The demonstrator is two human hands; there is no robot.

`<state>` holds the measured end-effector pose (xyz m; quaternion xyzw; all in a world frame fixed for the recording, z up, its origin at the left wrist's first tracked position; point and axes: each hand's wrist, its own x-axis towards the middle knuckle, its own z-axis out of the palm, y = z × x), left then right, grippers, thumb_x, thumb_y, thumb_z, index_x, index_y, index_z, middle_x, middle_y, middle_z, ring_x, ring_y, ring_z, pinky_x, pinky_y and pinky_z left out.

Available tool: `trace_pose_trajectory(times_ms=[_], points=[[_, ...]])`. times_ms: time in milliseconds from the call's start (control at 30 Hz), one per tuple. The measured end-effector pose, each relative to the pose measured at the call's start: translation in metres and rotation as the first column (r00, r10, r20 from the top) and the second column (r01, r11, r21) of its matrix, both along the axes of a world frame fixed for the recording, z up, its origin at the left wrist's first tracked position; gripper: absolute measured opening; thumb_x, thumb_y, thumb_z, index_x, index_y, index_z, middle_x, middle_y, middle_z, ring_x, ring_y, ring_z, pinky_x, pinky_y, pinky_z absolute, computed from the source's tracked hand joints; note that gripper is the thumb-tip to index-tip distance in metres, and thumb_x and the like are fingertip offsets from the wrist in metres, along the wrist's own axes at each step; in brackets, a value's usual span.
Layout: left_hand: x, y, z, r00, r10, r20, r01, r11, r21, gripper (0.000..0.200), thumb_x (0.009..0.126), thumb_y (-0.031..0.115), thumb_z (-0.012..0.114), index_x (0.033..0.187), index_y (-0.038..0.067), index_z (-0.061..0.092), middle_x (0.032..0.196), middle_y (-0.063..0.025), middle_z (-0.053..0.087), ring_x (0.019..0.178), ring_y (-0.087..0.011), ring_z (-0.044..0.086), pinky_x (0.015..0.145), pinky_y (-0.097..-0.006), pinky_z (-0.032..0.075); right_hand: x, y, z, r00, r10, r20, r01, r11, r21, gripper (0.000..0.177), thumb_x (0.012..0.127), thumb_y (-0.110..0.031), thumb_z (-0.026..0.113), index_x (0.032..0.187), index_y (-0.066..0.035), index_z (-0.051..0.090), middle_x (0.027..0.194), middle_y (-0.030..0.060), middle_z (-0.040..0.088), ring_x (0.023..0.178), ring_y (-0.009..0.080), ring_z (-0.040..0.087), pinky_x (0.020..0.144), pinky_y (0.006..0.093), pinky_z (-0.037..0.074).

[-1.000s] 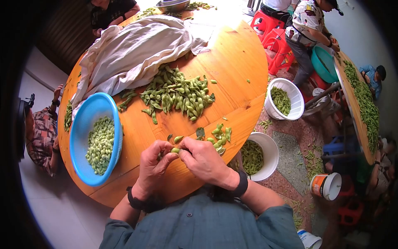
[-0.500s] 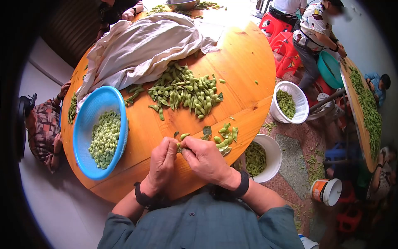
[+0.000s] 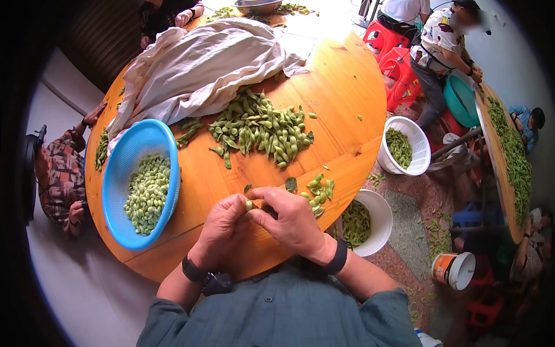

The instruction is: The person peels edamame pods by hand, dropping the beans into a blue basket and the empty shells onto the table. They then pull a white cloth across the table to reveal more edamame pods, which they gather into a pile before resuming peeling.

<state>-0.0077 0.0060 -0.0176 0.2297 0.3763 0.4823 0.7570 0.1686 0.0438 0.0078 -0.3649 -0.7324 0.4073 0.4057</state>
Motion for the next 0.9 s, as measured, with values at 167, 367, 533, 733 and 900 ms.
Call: trace_pose_trajectory(times_ms=[167,367,533,733,900], points=[[0.004,-0.003,0.001,0.998,0.016,-0.063,-0.017,1.0,-0.011,0.027,0.099,0.034,0.059,0.09,0.009,0.059,0.066,0.008,0.044,0.052,-0.0017,0.033,0.044,-0.0197,0.027,0.002,0.002,-0.007,1.0,-0.003,0.029,-0.002,0.985,0.173,0.015,0.081,-0.008,0.074,0.092,-0.003,0.065,0.081,0.0107,0.063,0.069,0.0275,0.064,0.059,0.0346,0.05],[0.012,-0.006,0.009,0.889,0.091,-0.449,0.042,0.96,0.277,0.03,0.102,0.032,0.056,0.084,0.007,0.059,0.068,0.0064,0.048,0.054,-0.0026,0.038,0.047,-0.021,0.031,0.006,0.001,-0.003,0.988,0.007,0.157,-0.047,0.966,0.253,0.016,0.078,-0.002,0.077,0.085,-0.002,0.063,0.074,0.01,0.059,0.065,0.0246,0.06,0.057,0.0336,0.048],[0.004,-0.003,0.014,0.929,-0.057,-0.365,0.116,0.983,0.142,0.031,0.103,0.031,0.053,0.084,0.007,0.06,0.07,0.0061,0.048,0.06,-0.0023,0.038,0.052,-0.0204,0.031,0.006,0.001,-0.004,0.98,0.039,0.195,-0.091,0.959,0.268,0.015,0.08,-0.004,0.071,0.081,-0.004,0.056,0.074,0.0114,0.055,0.069,0.0311,0.059,0.058,0.0391,0.048],[-0.005,0.001,0.019,0.98,-0.179,-0.084,0.172,0.981,-0.087,0.025,0.102,0.028,0.054,0.093,0.006,0.062,0.073,0.0043,0.054,0.055,-0.0018,0.04,0.046,-0.0185,0.03,0.007,0.0,-0.01,0.998,0.011,0.061,-0.023,0.98,0.196,0.014,0.081,-0.004,0.07,0.084,-0.002,0.057,0.078,0.0129,0.059,0.071,0.0303,0.061,0.06,0.0371,0.049],[-0.016,-0.011,0.063,0.899,0.091,-0.428,-0.041,0.992,0.123,0.011,0.1,0.014,0.054,0.1,0.005,0.061,0.074,0.0043,0.052,0.055,-0.002,0.039,0.046,-0.0179,0.028,0.023,0.006,-0.005,0.977,-0.063,0.203,0.04,0.992,0.116,0.018,0.08,-0.008,0.073,0.088,-0.002,0.058,0.083,0.0136,0.061,0.073,0.0303,0.063,0.063,0.038,0.05]])
